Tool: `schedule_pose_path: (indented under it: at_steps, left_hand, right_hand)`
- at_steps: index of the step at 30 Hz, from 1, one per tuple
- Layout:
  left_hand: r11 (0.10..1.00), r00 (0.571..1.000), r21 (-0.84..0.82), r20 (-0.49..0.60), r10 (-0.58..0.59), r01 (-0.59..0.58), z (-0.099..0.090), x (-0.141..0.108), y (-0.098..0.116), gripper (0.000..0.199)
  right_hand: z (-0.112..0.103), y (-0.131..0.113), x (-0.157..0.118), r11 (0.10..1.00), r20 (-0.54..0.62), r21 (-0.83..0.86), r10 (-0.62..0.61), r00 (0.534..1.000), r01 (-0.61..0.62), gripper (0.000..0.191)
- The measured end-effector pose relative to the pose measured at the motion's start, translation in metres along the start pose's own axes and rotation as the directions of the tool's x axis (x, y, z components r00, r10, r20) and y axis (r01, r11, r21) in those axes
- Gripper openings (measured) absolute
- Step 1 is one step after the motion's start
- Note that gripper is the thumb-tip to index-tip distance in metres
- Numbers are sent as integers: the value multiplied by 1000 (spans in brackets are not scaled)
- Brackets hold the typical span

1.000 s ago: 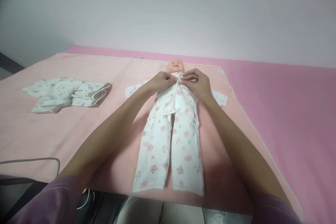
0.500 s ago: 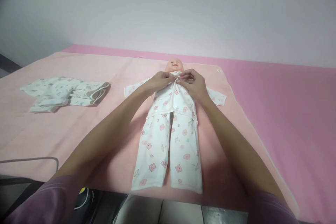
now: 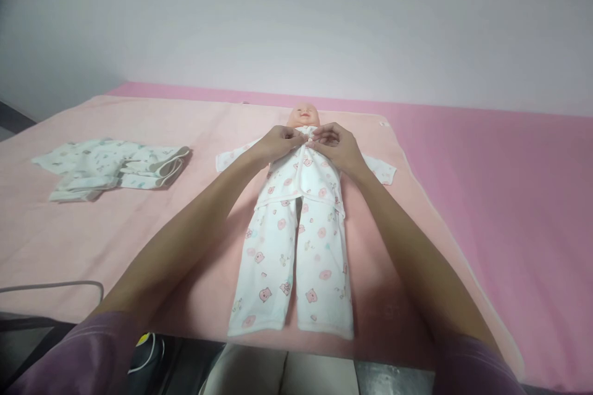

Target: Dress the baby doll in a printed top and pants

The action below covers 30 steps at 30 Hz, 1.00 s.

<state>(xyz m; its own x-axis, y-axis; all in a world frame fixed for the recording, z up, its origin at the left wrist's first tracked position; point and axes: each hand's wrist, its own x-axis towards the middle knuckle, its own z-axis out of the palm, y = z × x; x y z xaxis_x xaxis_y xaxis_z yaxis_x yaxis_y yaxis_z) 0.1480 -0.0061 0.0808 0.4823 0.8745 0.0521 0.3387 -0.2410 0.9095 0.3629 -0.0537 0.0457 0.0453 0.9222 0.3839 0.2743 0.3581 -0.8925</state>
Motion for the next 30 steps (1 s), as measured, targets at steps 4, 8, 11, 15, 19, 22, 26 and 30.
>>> schedule_pose_path:
  at_steps: [4, 8, 11, 15, 19, 22, 26, 30]
  left_hand:
    - [999, 997, 36, -65, 35, -33, 6, 2, -9, 24]
    - [991, 984, 129, -168, 61, -40, 7, 7, -12, 18]
    - [957, 968, 270, -190, 163, -108, 1, 17, -10, 17]
    - [905, 953, 394, -179, 243, -157, -3, 32, -8, 11]
    - [896, 924, 387, -216, 316, -216, 1, 40, -13, 13]
    - [907, 910, 342, -243, 336, -244, 3, 41, -16, 17]
    - [933, 919, 273, -249, 306, -236, 1, 38, -16, 19]
    - [957, 944, 203, -214, 252, -209, -2, 33, -13, 20]
  right_hand:
    - [-3, -5, -2, 998, 15, -56, 38, 999, -37, 47]
    - [-11, -9, 11, 973, -19, -225, 42, 999, -45, 32]
    - [-17, -9, 33, 937, 41, -345, 78, 996, -59, 31]
    - [-20, -3, 55, 920, 137, -388, 113, 984, -52, 29]
    - [-16, 7, 58, 951, 94, -308, 10, 996, 19, 30]
    - [-10, 11, 55, 981, 40, -192, 7, 999, 1, 38]
    - [-3, 12, 53, 991, -15, -108, 78, 997, -80, 45]
    - [-2, 12, 52, 992, 9, -102, 76, 997, -75, 47]
